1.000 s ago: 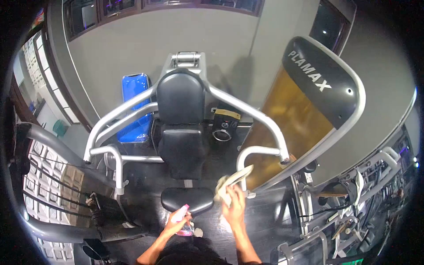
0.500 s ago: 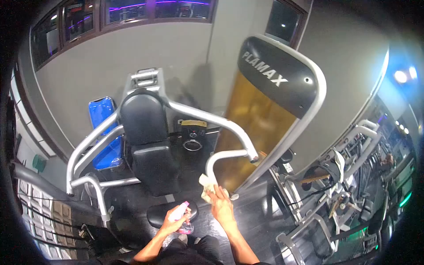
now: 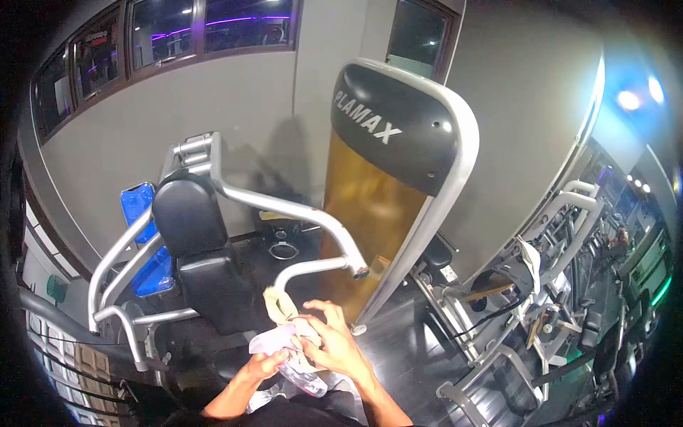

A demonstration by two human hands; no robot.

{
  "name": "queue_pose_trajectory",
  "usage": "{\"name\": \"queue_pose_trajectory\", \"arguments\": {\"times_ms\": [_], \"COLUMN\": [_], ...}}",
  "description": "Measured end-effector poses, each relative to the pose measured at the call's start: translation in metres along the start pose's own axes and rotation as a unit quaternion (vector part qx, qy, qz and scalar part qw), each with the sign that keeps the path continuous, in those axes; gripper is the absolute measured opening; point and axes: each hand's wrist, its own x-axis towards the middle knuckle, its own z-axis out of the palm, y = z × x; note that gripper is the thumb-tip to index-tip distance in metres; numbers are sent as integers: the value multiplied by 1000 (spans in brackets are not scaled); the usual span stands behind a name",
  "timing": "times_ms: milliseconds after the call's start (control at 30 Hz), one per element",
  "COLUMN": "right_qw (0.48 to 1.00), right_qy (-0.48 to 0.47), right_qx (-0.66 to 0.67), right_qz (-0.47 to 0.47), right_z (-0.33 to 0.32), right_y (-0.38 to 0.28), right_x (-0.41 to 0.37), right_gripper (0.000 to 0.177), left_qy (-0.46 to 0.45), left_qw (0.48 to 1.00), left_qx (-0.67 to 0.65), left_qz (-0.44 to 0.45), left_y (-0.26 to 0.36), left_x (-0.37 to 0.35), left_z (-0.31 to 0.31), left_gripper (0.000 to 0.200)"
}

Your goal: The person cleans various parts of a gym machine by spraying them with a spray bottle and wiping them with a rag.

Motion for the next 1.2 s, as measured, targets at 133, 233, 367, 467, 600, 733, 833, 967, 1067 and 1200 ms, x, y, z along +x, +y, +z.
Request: {"name": "queue_pose_trajectory", "arguments": {"times_ms": [133,233,367,467,600,733,833,967,1067,1200], "right_qw": [988,997,994,989,968,914,863,933,960,957], "right_qy": [79,43,-3,56,184,296,324,272,280,281], "right_qx": [71,31,-88,-98,102,248,369,221,12,32], "right_qz": [116,59,68,90,136,128,119,84,22,66], "right_z": [-45,-76,-65,-59,-67,-86,-119,-178,-219,-260], "right_y": [4,4,9,27,56,87,100,113,121,118], "right_x": [-1,-11,-27,-26,-21,-13,0,33,74,136], "right_gripper": [73,83,86,81,73,65,62,51,42,16], "left_qy": [38,143,170,113,54,64,110,98,109,101], "left_qw": [991,960,963,950,913,930,961,933,877,862], "left_qx": [97,206,185,249,385,325,199,226,338,346], "left_qz": [79,122,94,148,128,161,154,262,325,356], "left_y": [-21,-18,-20,-26,-13,-7,-2,25,44,56], "left_x": [38,67,96,115,136,164,192,240,281,351], "left_z": [34,69,101,111,129,124,107,93,89,90], "left_gripper": [45,42,51,61,70,58,42,63,68,56]}}
